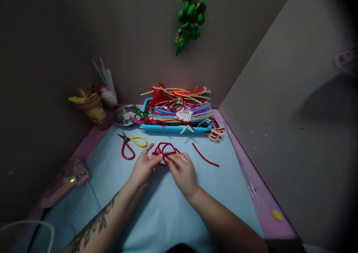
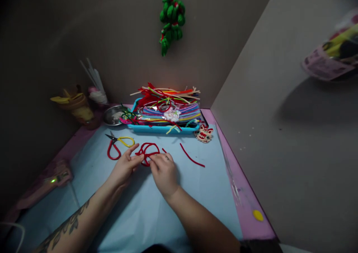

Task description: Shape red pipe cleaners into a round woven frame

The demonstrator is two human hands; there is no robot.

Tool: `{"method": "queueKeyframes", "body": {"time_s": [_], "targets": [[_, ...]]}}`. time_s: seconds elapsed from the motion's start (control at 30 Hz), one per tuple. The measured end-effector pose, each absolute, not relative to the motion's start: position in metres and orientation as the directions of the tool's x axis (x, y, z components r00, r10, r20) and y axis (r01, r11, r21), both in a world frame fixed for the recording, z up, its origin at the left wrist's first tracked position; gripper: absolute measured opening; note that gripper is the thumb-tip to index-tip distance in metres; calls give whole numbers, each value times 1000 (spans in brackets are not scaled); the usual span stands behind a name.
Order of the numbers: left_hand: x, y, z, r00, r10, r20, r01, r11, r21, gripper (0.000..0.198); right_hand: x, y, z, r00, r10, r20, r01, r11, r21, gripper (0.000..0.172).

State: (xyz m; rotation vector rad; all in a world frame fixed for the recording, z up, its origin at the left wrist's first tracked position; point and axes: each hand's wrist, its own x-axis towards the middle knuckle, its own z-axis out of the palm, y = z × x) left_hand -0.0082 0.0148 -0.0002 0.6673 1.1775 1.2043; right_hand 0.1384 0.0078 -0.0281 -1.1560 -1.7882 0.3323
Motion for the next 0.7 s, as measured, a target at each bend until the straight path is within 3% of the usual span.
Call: {"method": "queueKeyframes", "body": {"time_s": [0.17,0.33,0.5,0.7], "targets": [[-13,16,3,86,896,-435,-433,427,794,97,141,5,-28,-152,718,680,600,614,-514,29],[-18,16,5,150,901,-407,-415,431,801,83,143,3,-27,-198,680,706,630,640,-439,39],[-22,17,7,134,927,-351,-346,376,860,87,143,5,-29,-210,708,675,574,648,-501,42],[-24,19,7,-6,973,-233,-117,230,966,99,143,11,-31,-244,773,586,480,621,-620,44]]}}
